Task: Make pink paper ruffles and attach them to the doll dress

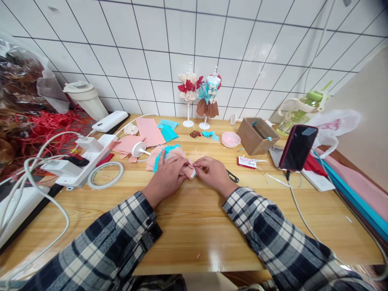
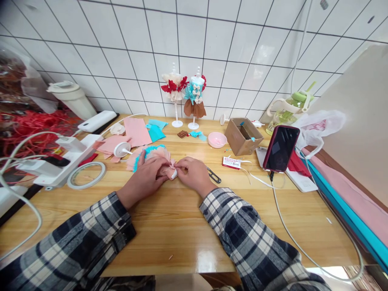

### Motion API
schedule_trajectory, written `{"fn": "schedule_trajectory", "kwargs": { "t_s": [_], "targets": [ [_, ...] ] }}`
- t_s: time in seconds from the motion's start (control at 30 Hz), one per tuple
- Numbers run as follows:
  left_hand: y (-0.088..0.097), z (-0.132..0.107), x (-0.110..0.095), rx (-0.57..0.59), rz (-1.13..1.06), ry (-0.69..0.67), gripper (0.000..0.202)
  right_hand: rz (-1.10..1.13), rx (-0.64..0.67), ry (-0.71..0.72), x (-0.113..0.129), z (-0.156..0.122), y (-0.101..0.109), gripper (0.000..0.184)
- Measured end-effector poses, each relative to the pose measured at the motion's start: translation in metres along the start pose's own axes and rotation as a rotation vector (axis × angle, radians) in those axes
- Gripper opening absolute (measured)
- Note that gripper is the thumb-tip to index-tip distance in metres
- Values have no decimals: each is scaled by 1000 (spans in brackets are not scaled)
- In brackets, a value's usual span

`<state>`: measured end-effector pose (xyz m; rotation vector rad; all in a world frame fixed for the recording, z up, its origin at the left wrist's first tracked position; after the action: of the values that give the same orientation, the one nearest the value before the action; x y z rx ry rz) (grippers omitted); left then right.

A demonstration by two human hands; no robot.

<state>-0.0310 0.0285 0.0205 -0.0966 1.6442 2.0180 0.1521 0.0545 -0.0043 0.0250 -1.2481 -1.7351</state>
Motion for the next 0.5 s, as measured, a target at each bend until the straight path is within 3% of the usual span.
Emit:
{"fn": "schedule_trajectory", "kwargs": {
  "t_s": [0.13,0.2,0.33,0.5],
  "targets": [
    [-1,-1,3,-24,-5,-15,37,-137,109,106,2,-4,7,26],
    [-2,-1,5,-28,1,-22,44,-161,92,95,4,-6,11,32],
    [2,-2,7,-17,32,-36,46,-160,8,32,4,-11,25,46],
    [9,-4,-1,-22,113,-76,43,-446,191,-211,-14,-23,45,28]
  ]
}}
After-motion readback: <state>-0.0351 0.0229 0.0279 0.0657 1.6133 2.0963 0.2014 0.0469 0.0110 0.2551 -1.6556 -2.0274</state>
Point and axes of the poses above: each hand's wrist, its own z-axis towards the middle knuckle, its own y-axis out of the back of the hand, x = y × z, the point moved 2 cm from there along z, towards the middle knuckle, and after that the axes turned 12 degrees about y, right-handed, at the moved point
